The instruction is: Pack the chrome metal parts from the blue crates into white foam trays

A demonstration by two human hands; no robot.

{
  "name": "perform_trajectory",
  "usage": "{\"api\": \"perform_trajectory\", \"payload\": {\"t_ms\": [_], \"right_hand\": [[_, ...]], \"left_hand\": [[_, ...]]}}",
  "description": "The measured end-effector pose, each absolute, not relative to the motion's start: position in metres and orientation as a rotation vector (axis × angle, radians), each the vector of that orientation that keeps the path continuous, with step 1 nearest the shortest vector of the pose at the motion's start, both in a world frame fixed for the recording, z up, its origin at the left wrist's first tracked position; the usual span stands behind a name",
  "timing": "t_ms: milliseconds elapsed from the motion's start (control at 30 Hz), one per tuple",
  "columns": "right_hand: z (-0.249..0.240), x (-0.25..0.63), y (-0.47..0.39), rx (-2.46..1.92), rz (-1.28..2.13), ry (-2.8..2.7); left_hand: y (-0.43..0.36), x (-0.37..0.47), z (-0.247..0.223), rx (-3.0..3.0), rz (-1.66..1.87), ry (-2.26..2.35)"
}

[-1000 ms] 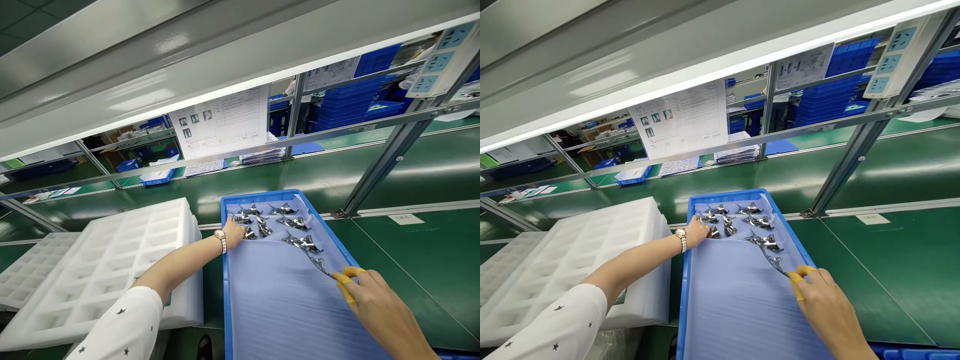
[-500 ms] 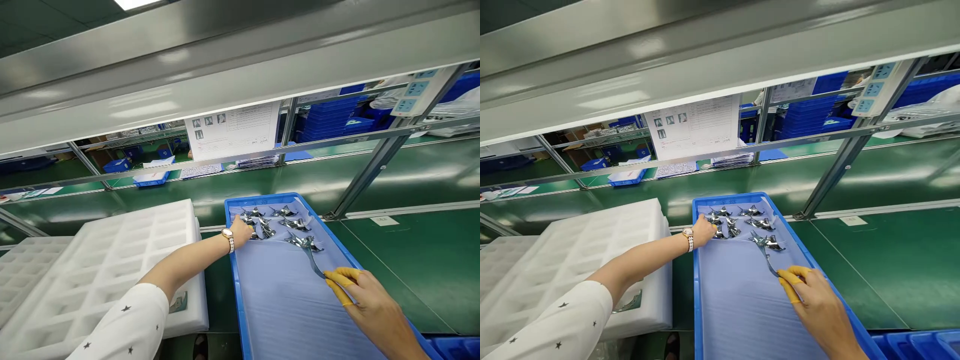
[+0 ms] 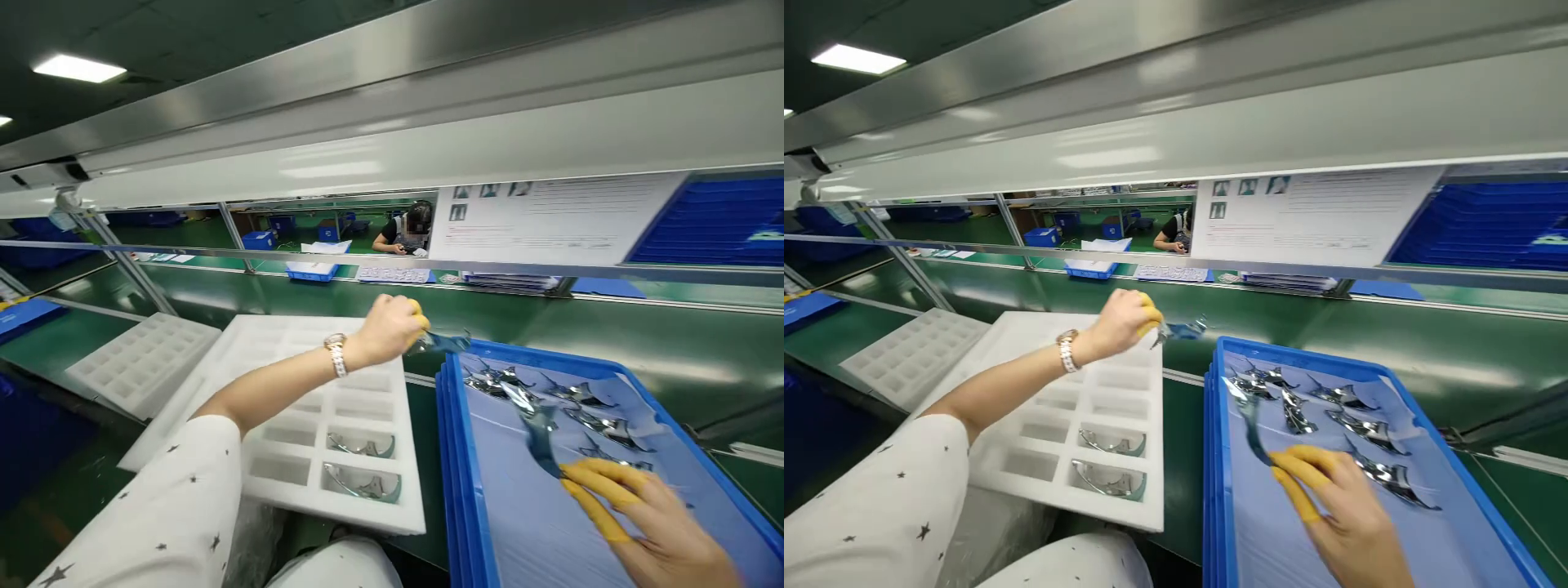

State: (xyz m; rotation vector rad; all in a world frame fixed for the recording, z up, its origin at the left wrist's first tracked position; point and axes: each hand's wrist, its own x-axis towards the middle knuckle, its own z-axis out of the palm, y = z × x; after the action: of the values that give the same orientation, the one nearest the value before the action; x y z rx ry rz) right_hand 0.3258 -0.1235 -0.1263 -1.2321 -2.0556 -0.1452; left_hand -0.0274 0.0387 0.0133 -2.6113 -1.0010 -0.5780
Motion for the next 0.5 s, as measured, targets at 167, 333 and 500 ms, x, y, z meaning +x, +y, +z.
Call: {"api": "perform_trajectory", "payload": {"t_ms": [167, 333, 500], "right_hand": [[-0.074, 0.196, -0.075, -0.862, 0.145, -2.194], [-0.070, 0.137, -0.035, -0.614, 0.276, -2.455], [-0.062, 0.134, -0.017, -0.635, 0.440, -2.719]], "left_hand": [[0.015, -0.157, 0.012, -2.508, -1.009, -1.272], [-0.036, -0.224, -0.015, -2.465, -1.241, -1.424], [-0.065, -0.243, -0.039, -2.458, -1.323, -1.561]]}}
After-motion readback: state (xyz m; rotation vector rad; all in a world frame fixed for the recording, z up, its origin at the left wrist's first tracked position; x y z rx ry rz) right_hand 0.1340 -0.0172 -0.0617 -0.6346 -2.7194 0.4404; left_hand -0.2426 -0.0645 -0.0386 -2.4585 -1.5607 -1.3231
